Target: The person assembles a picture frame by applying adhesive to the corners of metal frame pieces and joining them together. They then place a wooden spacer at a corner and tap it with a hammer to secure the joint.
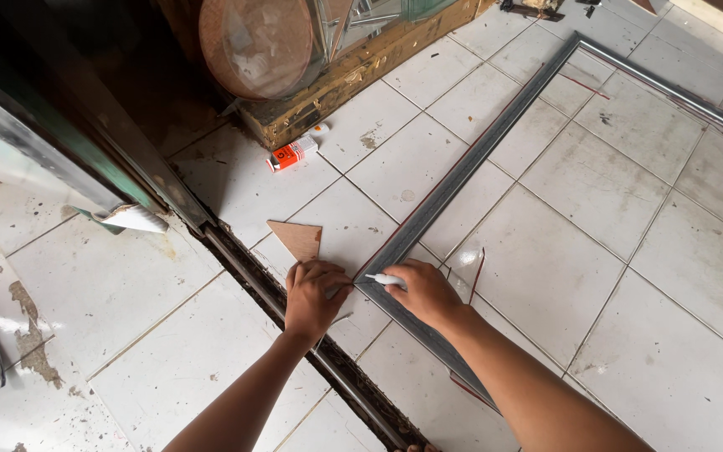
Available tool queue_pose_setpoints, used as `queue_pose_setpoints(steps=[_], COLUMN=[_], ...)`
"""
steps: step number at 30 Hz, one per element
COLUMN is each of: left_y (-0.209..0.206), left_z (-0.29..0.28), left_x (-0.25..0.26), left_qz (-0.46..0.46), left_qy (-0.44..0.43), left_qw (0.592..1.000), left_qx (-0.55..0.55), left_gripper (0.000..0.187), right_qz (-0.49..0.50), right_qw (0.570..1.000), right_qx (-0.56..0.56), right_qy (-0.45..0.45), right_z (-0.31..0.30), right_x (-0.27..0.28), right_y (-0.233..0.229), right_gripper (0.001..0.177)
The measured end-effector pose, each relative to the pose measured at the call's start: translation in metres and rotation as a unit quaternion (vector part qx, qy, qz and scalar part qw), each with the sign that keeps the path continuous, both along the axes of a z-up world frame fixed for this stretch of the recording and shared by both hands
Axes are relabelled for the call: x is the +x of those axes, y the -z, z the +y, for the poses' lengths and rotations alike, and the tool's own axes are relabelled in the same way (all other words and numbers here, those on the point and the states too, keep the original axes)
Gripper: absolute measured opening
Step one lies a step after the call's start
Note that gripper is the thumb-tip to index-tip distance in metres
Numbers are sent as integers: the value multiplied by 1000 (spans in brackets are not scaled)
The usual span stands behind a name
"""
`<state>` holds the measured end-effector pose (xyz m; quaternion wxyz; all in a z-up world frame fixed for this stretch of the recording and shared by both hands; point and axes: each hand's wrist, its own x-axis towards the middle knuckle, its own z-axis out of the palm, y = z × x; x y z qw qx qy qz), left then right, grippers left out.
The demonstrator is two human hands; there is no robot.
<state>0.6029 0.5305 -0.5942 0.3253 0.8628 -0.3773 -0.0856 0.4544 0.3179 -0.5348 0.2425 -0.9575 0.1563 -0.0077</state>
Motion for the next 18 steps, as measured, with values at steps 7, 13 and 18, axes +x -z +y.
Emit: queue_pose_setpoints(steps=[7,13,18], left_y=[-3,-7,-9], left_z=[3,2,3], left_x=[-3,-6,-5], left_qz=[27,15,23], left_qy=[-14,-20,-20], left_qw=[999,998,999], left_qx=[-42,-49,-40], left_gripper=[17,22,21], right_qz=[41,60,52], right_qw=[999,997,997], right_qx=[-11,-30,-25], right_qy=[-21,-37,-44], right_z=[-4,-4,-5], right_x=[5,7,8], right_y=[-1,-7,-8], right_gripper=[26,24,24])
